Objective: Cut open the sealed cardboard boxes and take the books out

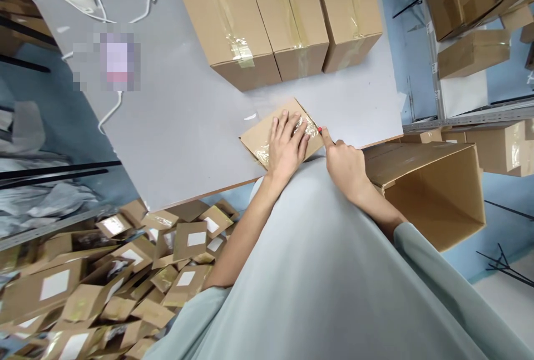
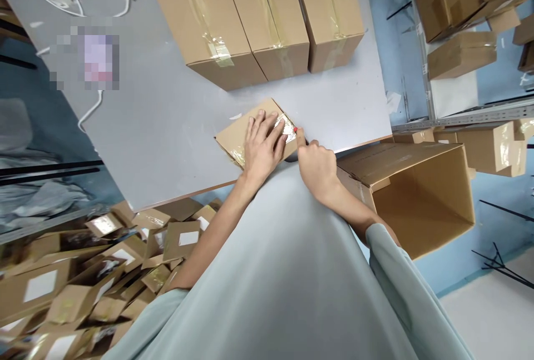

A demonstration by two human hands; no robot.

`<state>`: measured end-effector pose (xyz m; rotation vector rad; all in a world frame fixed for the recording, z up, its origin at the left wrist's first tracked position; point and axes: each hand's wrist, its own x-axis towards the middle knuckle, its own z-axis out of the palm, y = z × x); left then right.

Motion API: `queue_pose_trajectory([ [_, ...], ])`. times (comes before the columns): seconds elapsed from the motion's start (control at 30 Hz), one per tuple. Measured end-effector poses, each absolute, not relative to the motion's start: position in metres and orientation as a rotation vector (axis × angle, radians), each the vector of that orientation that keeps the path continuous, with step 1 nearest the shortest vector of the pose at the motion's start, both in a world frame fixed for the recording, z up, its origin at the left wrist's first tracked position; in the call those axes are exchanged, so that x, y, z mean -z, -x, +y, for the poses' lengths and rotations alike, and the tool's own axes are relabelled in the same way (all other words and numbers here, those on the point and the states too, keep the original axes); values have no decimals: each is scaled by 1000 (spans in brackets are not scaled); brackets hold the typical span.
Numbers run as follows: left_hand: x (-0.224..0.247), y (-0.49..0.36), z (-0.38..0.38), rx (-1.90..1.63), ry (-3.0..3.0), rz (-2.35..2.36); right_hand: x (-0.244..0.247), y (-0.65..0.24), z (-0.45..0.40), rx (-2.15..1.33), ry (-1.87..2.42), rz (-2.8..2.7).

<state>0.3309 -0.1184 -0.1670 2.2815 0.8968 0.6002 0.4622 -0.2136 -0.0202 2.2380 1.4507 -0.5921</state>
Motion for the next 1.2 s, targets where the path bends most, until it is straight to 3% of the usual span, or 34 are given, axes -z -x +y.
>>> queue_pose_trajectory([
  [0.43, 167, -326, -111, -582, -2267, 893, 19, -482, -225, 687, -2282, 1477],
  [0.6, 161, -306, -109, -596, -2303, 925, 13, -519, -242, 924, -2690, 1669],
  [0.67, 160, -292, -112, -590, -2305, 961, 39, -540, -238, 1034, -2980, 1679],
  [0.77, 159, -271, -116, -578, -2311, 1025, 116, -557, -204, 1347, -3252, 1559],
  [0.87, 160, -248, -121, -586, -2312, 1070, 196, -549, -163, 1852, -3175, 1088],
  [0.93, 159, -232, -127, -599, -2299, 1116, 229, -534, -147, 1954, -3054, 1033],
  [1.03, 156, -209, -139, -655, -2249, 1255, 243, -514, -143, 2032, -2951, 1087],
  [1.2, 150, -193, -155, -824, -2148, 1431, 224, -513, -157, 2031, -2974, 1206],
])
